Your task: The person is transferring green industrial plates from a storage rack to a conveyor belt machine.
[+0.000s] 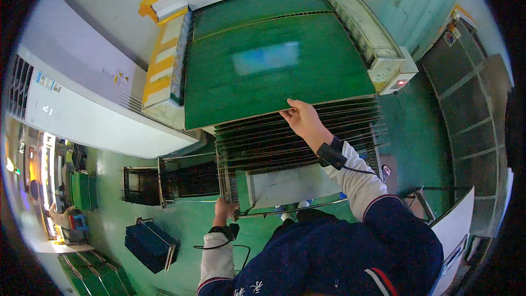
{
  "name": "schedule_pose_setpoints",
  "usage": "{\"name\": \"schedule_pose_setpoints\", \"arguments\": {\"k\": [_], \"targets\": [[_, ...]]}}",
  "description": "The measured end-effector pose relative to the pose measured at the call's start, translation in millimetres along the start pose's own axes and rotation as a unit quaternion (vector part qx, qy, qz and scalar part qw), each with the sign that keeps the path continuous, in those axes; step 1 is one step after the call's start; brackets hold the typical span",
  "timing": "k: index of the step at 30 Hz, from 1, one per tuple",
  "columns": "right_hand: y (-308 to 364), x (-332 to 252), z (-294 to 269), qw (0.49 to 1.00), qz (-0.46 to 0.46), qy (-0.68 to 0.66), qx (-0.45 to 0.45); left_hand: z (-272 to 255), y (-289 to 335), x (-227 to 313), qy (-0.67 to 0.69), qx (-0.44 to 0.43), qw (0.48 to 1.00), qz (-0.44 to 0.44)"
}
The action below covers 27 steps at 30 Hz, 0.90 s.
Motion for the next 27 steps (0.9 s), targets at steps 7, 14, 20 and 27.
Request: {"name": "schedule_pose_setpoints", "arguments": {"k": [7,14,20,27], "targets": [[0.8,-1.9,-0.4,1.0,0.001,0.0,-0.002,21.0,-28.9,-38.5,-0.007,-0.021,0.984,0.178],[-1.2,-10.5,-2.2,1.0,-0.008,0.004,-0.004,33.1,-49.6,-47.9,-0.137,-0.04,0.982,0.127],[-6.1,-8.5,3.1,1.0,-0.012,-0.005,0.016,29.4,-47.5,-53.6,-0.29,-0.105,0.926,0.217],[-6.7,-16.4,-1.7,0.999,-0.03,-0.014,0.031,20.8,-24.5,-15.0,0.043,-0.057,0.997,0.015]]}}
Point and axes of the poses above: each hand's wrist, its own y-axis away from the middle knuckle, its own z-axis out of the palm, x = y × z, the point moved 3 cm from there along -y, towards the middle knuckle, and after that the axes turned 5 degrees about y, right-handed, at the moved point
